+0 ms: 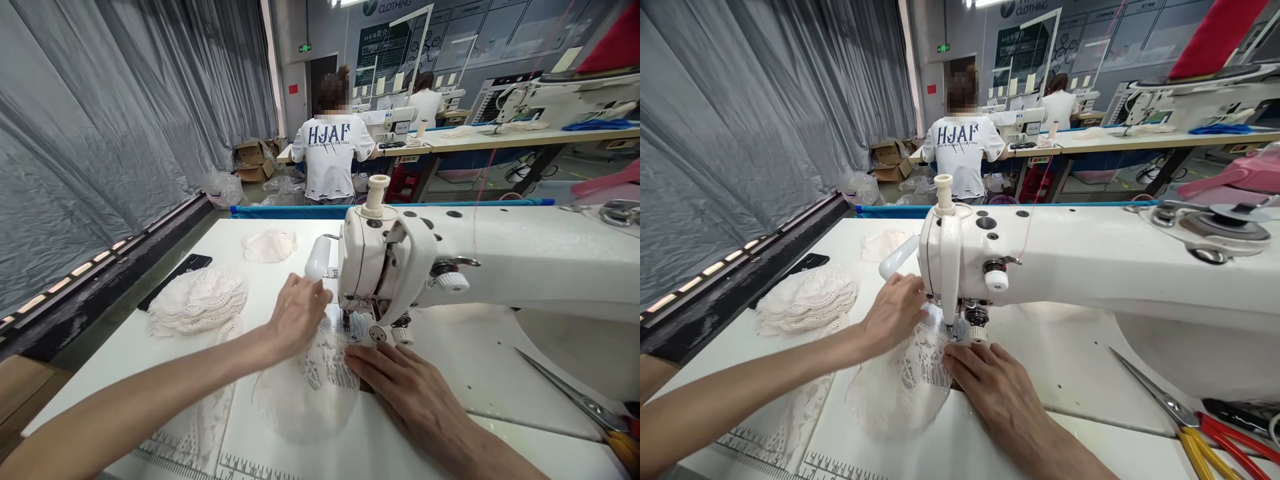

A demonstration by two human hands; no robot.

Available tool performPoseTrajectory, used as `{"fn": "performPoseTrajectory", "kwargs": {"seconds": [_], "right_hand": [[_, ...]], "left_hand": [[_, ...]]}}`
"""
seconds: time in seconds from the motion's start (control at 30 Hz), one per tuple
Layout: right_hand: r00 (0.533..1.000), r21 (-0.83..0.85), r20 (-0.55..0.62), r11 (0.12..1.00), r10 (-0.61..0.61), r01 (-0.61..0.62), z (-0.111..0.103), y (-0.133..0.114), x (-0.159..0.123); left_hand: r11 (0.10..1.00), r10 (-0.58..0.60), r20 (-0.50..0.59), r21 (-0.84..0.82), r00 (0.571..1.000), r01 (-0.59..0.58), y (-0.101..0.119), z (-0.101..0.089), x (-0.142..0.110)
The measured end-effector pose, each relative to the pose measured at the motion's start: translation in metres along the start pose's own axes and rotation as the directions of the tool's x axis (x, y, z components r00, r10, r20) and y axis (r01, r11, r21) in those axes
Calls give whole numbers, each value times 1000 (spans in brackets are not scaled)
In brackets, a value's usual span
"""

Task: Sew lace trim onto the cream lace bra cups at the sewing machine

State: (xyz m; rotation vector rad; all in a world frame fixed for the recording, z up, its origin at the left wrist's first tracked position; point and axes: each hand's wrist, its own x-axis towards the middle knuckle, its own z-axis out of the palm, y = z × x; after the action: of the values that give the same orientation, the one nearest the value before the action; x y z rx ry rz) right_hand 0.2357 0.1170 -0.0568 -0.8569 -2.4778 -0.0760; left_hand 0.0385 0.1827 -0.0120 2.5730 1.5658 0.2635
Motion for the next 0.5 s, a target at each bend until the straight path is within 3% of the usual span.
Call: {"fn": "performPoseTrajectory", "kwargs": {"seconds": [0.03, 0.1, 0.17, 0.5], "right_hand": [[1000, 0, 0, 1000, 4, -4, 0, 0, 0], [1000, -5, -3, 1000, 8, -8, 1, -1, 1], [1000, -15, -1, 1000, 4, -4, 1, -1, 1], [999, -110, 9, 993, 39, -38, 4, 4, 1]], "left_hand": [[989, 148, -80, 19, 986, -147, 1, 5, -9], [919, 395, -133, 58, 909, -390, 2, 13, -23], [866, 499, -126, 84, 857, -492, 1, 18, -30], [868, 496, -121, 109, 860, -485, -7, 18, -21]]}}
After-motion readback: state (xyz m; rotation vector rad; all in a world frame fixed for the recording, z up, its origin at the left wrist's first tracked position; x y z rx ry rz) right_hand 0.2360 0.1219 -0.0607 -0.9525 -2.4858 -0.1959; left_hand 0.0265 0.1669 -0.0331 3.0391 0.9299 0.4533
